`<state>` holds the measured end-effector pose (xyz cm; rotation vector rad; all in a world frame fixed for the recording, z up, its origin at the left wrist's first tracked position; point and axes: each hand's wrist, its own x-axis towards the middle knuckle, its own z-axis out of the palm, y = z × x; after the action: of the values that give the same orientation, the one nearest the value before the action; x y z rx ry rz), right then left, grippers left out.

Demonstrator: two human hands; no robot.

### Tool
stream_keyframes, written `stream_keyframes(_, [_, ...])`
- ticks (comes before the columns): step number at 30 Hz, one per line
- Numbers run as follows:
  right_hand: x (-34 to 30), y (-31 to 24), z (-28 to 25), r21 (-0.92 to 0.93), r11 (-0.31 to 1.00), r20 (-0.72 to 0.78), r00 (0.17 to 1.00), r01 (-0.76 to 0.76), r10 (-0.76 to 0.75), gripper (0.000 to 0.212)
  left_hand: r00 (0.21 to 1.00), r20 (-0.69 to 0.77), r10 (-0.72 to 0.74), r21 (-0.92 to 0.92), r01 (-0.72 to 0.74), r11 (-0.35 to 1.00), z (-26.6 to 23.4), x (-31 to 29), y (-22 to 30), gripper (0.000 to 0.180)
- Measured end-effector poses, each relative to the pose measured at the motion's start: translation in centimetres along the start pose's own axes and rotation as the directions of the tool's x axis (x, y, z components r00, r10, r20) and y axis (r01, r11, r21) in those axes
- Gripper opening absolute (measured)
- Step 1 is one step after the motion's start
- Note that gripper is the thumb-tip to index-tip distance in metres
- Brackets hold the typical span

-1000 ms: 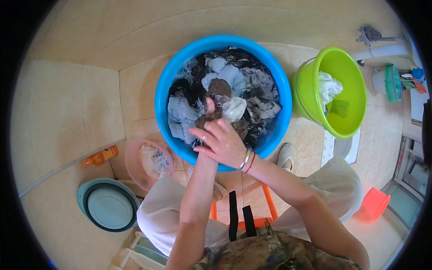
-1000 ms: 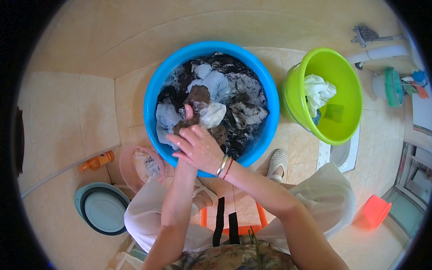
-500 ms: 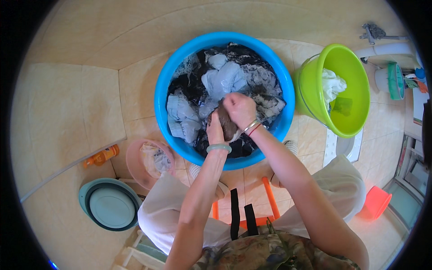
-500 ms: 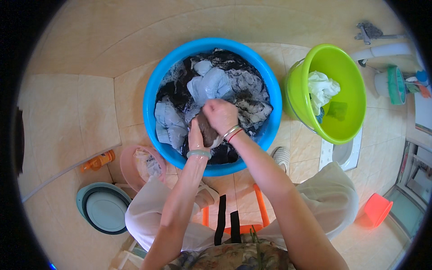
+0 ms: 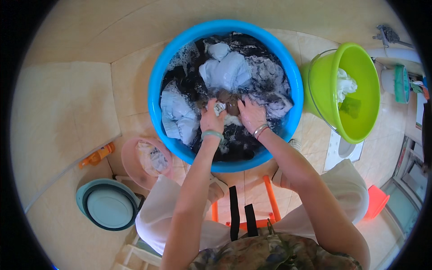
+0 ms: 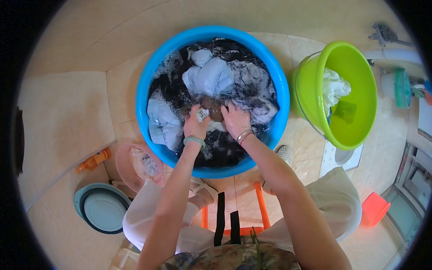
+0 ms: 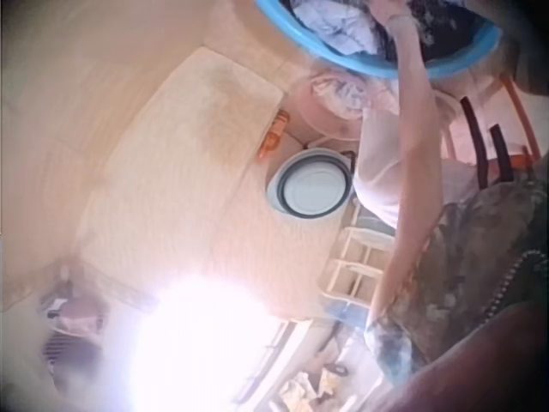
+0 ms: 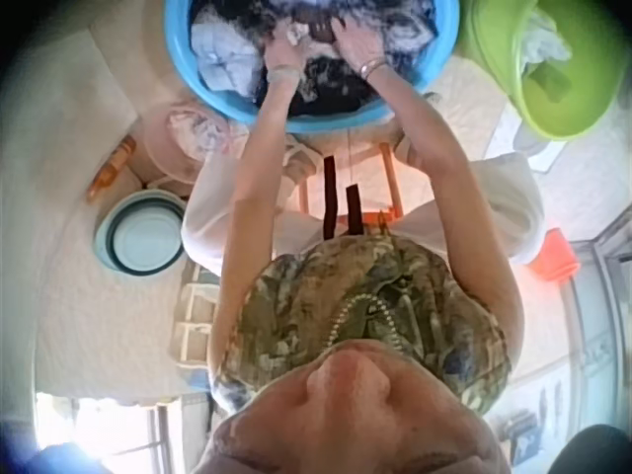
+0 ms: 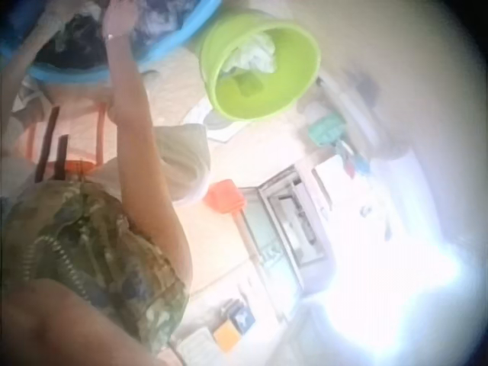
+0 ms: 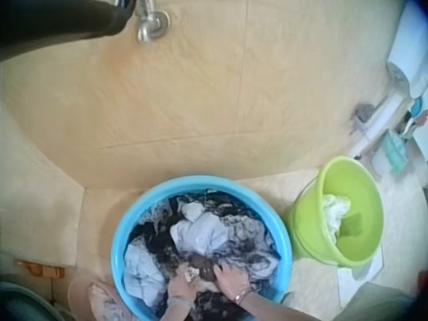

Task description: The person hand-washes various garments in a blue basin filled with soapy water. They scrub, rinse, and wring out items one by one, including a white cloth, a blue shirt, and a dark garment, then transfer them to a green bucket.

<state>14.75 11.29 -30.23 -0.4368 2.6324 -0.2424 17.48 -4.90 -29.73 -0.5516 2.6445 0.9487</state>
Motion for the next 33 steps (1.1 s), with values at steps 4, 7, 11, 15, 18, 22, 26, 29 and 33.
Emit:
stream_keyframes(4, [3.2,3.0,5.2,0.117,0.973,0.185,0.967,-0.198,0.175,0.034,0.959,0.238,-0.156,0.119,0.130,0.984,2.8,2.9,1.1,0.064])
stream_keyframes(7, [4.1,3.4,5.7,0.299,0.930,0.162,0.972,-0.212,0.169,0.037,0.985,0.161,-0.060,0.160,0.034,0.986,4.7,4.1,-0.2,0.058])
stream_keyframes(11, [3.4,-1.7,0.2,0.267,0.945,0.250,0.960,-0.190,0.123,0.030,0.908,0.416,-0.045,-0.470,0.257,0.844,4.5,6.1,-6.0,0.054])
stream_keyframes(15, [-1.8,-3.9,-5.3,0.324,0.911,-0.439,0.893,0.255,-0.094,0.017,0.829,0.514,0.222,-0.833,0.544,-0.101,0.0,1.6,0.3,0.042])
stream_keyframes(18, [-5.0,-6.6,-8.6,0.306,0.813,-0.517,0.803,0.496,-0.296,0.011,0.813,0.551,0.187,-0.769,0.582,-0.264,-1.8,0.3,0.4,0.034])
stream_keyframes(22, [-9.2,-10.0,-11.1,0.270,0.704,-0.434,0.736,0.657,-0.520,0.010,0.765,0.507,0.397,-0.721,0.629,-0.291,-3.6,-0.8,2.4,0.038])
stream_keyframes(26, [-8.9,-10.5,-12.7,0.198,0.726,-0.523,0.698,0.658,-0.490,0.023,0.547,0.511,0.663,-0.477,0.822,-0.310,-4.0,-0.2,1.1,0.036])
stream_keyframes(29, [-6.8,-10.5,-13.2,0.196,0.796,-0.622,0.700,0.573,-0.350,0.027,0.679,0.515,0.522,-0.571,0.727,-0.381,-3.5,-1.2,3.1,0.035])
stream_keyframes(33, [-4.6,-10.3,-13.0,0.234,0.816,-0.744,0.638,0.528,-0.199,0.023,0.810,0.436,0.392,-0.677,0.583,-0.450,-1.8,-1.8,4.4,0.034])
